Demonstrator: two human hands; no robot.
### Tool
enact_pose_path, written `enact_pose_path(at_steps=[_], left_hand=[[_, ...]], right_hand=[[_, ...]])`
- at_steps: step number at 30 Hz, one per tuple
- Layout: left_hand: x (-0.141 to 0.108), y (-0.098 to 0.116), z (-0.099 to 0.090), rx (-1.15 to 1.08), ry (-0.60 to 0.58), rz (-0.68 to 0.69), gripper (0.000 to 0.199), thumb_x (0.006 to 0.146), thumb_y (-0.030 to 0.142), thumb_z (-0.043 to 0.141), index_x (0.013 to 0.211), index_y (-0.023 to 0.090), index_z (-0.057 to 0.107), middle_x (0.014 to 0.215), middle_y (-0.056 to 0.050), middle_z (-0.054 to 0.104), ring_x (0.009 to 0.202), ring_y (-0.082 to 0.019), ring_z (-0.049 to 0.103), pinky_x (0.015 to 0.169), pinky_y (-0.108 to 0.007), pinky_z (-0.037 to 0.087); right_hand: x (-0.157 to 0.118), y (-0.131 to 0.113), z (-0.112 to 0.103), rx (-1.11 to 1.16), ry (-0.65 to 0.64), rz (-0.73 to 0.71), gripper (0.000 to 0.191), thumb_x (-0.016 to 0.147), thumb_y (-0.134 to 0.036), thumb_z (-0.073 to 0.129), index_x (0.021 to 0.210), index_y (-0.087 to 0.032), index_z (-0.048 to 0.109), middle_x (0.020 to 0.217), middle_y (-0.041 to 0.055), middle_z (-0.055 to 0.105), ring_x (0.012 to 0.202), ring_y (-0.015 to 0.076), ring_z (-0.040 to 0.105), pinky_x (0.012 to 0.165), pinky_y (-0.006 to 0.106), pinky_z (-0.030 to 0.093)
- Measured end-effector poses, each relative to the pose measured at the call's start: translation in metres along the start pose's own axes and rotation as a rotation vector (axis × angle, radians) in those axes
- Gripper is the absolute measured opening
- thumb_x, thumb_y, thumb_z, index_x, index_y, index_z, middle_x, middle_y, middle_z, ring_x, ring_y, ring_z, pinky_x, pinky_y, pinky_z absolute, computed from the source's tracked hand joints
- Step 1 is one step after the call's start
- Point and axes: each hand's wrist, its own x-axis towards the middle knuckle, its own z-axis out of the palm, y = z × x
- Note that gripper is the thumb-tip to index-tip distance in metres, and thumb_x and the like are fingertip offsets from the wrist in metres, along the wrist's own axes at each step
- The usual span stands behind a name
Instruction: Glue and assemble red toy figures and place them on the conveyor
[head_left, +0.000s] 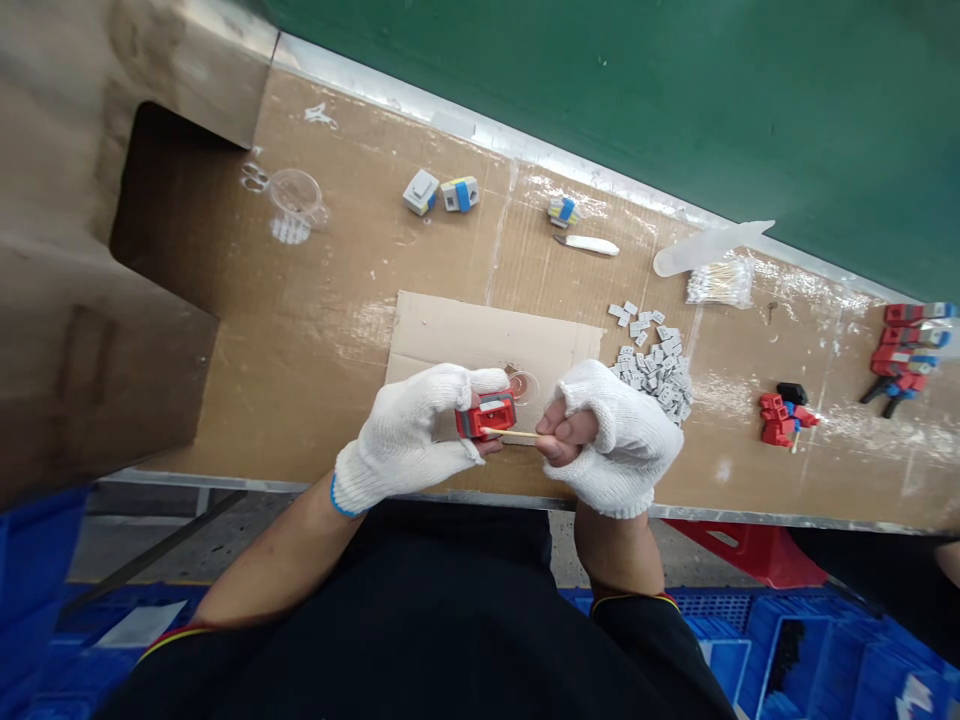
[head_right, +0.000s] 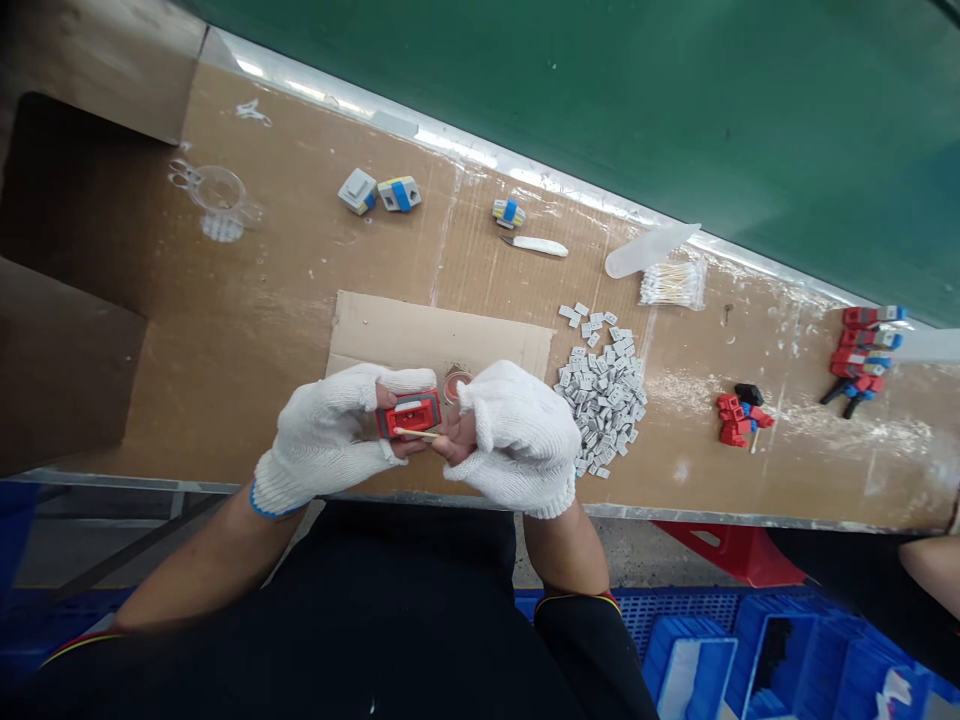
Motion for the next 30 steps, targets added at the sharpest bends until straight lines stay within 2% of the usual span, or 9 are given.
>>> enact_pose_path(at_steps=[7,12,18,22,25,30], left_hand=[[0.002,0.003,-0.002,-0.024,-0.031,0.005,0.040,0.085,0.012,0.103,0.110,0.030,0.076,0.133,-0.009,0.094,0.108,-0.036,0.095,0.090,-0.047,0.085],[0.001,0.001,0.000,-0.051,0.000,0.014,0.034,0.089,0.017,0.101,0.109,0.032,0.077,0.133,-0.007,0.094,0.110,-0.034,0.095,0.092,-0.047,0.085],[0.001,-0.001,0.000,-0.024,0.022,0.009,0.033,0.089,0.024,0.103,0.108,0.034,0.078,0.130,-0.006,0.094,0.110,-0.035,0.095,0.096,-0.052,0.085],[0.002,0.000,-0.003,-0.018,0.052,0.101,0.033,0.094,0.021,0.097,0.116,0.035,0.077,0.120,-0.006,0.095,0.108,-0.032,0.094,0.089,-0.045,0.083],[0.002,0.001,-0.005,-0.016,0.064,0.109,0.039,0.093,0.019,0.097,0.122,0.036,0.079,0.118,-0.005,0.095,0.105,-0.031,0.094,0.087,-0.043,0.082],[0.001,0.000,-0.006,0.013,0.059,0.105,0.041,0.090,0.018,0.098,0.123,0.036,0.082,0.125,-0.007,0.094,0.102,-0.030,0.094,0.088,-0.043,0.081]], right_hand=[[-0.003,-0.001,0.002,-0.057,-0.013,0.053,0.054,0.108,-0.037,0.087,0.060,-0.026,0.065,0.054,-0.0044,0.064,0.047,0.0134,0.058,0.047,0.030,0.047],[-0.005,0.002,0.000,-0.085,0.017,-0.014,0.051,0.108,-0.023,0.084,0.064,-0.026,0.059,0.052,-0.0085,0.059,0.041,0.0096,0.054,0.044,0.025,0.043],[-0.012,0.007,-0.006,-0.066,0.060,0.002,0.036,0.100,-0.017,0.087,0.073,-0.027,0.066,0.061,-0.0079,0.069,0.044,0.0118,0.059,0.045,0.028,0.047],[-0.015,0.008,-0.005,-0.079,0.107,0.005,0.035,0.097,-0.015,0.090,0.075,-0.027,0.065,0.062,-0.0084,0.068,0.047,0.0113,0.061,0.046,0.026,0.047],[-0.017,0.009,-0.005,-0.095,0.126,0.010,0.034,0.096,-0.016,0.092,0.076,-0.027,0.067,0.062,-0.0080,0.068,0.047,0.0121,0.061,0.046,0.028,0.047],[-0.018,0.010,-0.010,-0.099,0.054,0.026,0.032,0.099,-0.021,0.090,0.075,-0.028,0.070,0.061,-0.0065,0.069,0.046,0.0133,0.060,0.045,0.029,0.046]])
